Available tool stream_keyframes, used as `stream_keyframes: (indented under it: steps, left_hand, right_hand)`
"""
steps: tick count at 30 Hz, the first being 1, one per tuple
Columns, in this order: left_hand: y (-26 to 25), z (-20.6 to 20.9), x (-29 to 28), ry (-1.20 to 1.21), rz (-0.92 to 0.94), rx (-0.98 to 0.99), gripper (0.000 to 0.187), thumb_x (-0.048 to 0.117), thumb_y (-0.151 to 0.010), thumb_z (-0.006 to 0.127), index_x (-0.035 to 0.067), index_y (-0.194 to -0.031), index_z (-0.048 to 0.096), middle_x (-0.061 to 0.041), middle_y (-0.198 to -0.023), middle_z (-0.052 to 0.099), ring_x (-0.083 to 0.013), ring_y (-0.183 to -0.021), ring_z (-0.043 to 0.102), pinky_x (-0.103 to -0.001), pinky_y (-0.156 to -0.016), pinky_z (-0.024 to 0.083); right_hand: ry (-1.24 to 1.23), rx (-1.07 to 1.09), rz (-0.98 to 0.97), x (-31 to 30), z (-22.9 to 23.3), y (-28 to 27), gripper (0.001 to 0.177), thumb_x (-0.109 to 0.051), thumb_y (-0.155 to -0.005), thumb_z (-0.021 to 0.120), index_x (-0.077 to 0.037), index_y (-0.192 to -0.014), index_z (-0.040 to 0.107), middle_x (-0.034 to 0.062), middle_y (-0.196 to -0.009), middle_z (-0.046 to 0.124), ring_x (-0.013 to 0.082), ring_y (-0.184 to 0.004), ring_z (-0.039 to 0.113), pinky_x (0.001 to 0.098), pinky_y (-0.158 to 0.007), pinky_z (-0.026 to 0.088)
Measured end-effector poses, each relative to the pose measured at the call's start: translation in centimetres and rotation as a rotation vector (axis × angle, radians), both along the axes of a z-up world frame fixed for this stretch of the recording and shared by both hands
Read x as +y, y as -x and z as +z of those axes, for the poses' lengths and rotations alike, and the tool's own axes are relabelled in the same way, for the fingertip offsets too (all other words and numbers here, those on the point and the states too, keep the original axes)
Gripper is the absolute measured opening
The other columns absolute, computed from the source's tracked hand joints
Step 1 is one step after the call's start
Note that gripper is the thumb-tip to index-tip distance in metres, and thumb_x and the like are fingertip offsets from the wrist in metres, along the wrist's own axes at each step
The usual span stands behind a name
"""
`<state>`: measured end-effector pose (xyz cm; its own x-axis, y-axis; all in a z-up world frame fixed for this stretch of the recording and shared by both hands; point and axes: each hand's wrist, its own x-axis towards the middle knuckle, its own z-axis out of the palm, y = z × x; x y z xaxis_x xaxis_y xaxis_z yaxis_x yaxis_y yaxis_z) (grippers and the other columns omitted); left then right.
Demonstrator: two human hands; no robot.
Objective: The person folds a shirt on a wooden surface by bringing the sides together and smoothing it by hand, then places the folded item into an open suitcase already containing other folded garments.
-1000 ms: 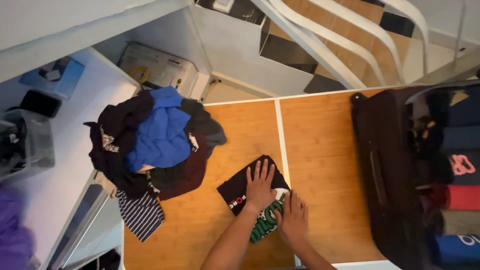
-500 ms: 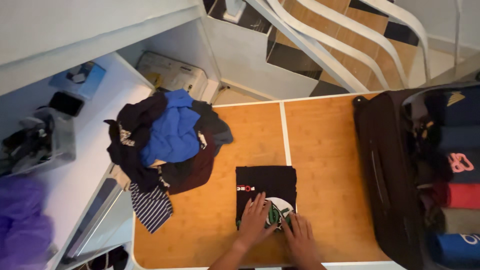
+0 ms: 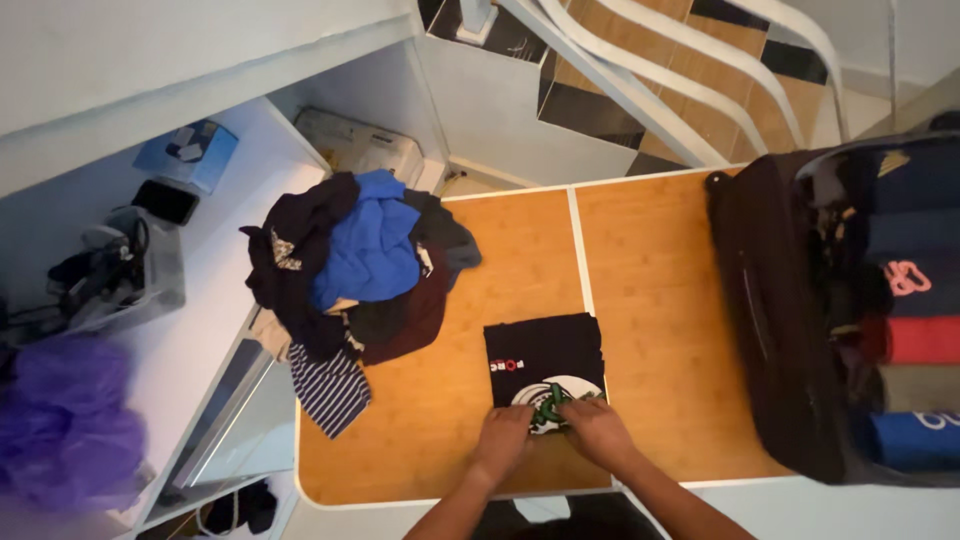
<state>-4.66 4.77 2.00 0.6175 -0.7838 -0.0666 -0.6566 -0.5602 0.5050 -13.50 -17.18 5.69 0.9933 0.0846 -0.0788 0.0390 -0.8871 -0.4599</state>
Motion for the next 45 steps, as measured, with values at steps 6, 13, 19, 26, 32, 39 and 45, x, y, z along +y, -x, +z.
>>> stream_keyframes:
  steps: [6,13,19,26,32,39,45]
  left_hand:
    - [-1.7,1.8,1.4,0.183,0.309,0.472,0.033,0.017,-0.074,0.076,0.008,-0.106,0.077,-0.014,-0.089,0.074,-0.0297,-0.076,0.07,-0.04,-0.075,0.056]
    - [-3.1,-6.1,1.2,0.492,0.503,0.711,0.03,0.024,-0.082,0.08,0.002,-0.101,0.074,-0.011,-0.094,0.072,-0.018,-0.086,0.068,-0.032,-0.078,0.055]
    - [-4.0,-7.0,0.9,0.363,0.592,0.665,0.038,0.035,-0.086,0.081,0.0,-0.1,0.075,-0.014,-0.096,0.073,-0.0231,-0.088,0.068,-0.034,-0.081,0.055]
    - [-4.1,-7.3,-0.1,0.329,0.607,0.461,0.037,0.033,-0.085,0.081,-0.001,-0.099,0.075,-0.021,-0.101,0.074,-0.035,-0.095,0.069,-0.041,-0.086,0.055]
    - [-4.0,-5.0,-1.1,0.205,0.681,0.412,0.034,0.03,-0.083,0.081,0.001,-0.098,0.075,-0.02,-0.095,0.074,-0.0375,-0.09,0.07,-0.043,-0.082,0.056]
    - [-4.1,0.2,-2.1,0.156,0.273,-0.223,0.036,0.015,-0.08,0.073,0.009,-0.116,0.071,-0.011,-0.117,0.07,-0.0315,-0.113,0.063,-0.047,-0.1,0.045]
    - [-3.5,-1.4,-1.5,0.007,-0.118,-0.028,0.044,0.034,-0.084,0.074,0.003,-0.115,0.064,-0.013,-0.118,0.065,-0.0284,-0.116,0.058,-0.049,-0.108,0.035]
  right_hand:
    - [-0.221,0.264,-0.246,-1.1,2.7,-1.6,0.03,-0.022,-0.077,0.076,-0.019,-0.106,0.071,0.0134,-0.087,0.075,0.0325,-0.084,0.073,0.0419,-0.078,0.058]
    - [-0.355,0.311,-0.449,-3.0,0.4,-2.7,0.025,-0.034,-0.086,0.075,-0.015,-0.102,0.071,0.0107,-0.081,0.076,0.0293,-0.074,0.072,0.0402,-0.07,0.056]
    - [-0.389,0.35,-0.548,-2.9,-1.1,-3.5,0.027,-0.038,-0.088,0.073,-0.016,-0.103,0.072,0.0104,-0.074,0.073,0.0253,-0.068,0.072,0.0385,-0.066,0.055]
    - [-0.333,0.348,-0.602,-3.4,-2.9,-4.2,0.032,-0.044,-0.084,0.077,-0.015,-0.097,0.074,0.0109,-0.075,0.073,0.0256,-0.07,0.071,0.039,-0.066,0.055]
    - [-0.317,0.377,-0.674,-3.2,-3.3,-5.1,0.035,-0.046,-0.08,0.08,-0.014,-0.094,0.073,0.0078,-0.079,0.075,0.0267,-0.072,0.072,0.0402,-0.067,0.055]
    - [-0.141,0.423,-0.69,-1.6,-1.2,-5.7,0.035,-0.048,-0.084,0.077,-0.017,-0.099,0.07,0.0075,-0.082,0.075,0.0295,-0.081,0.071,0.0429,-0.071,0.054]
    - [0.086,-0.155,-0.336,-1.0,-0.3,-4.3,0.032,-0.028,-0.082,0.078,-0.017,-0.11,0.068,0.0037,-0.113,0.068,0.0265,-0.114,0.063,0.0447,-0.1,0.047]
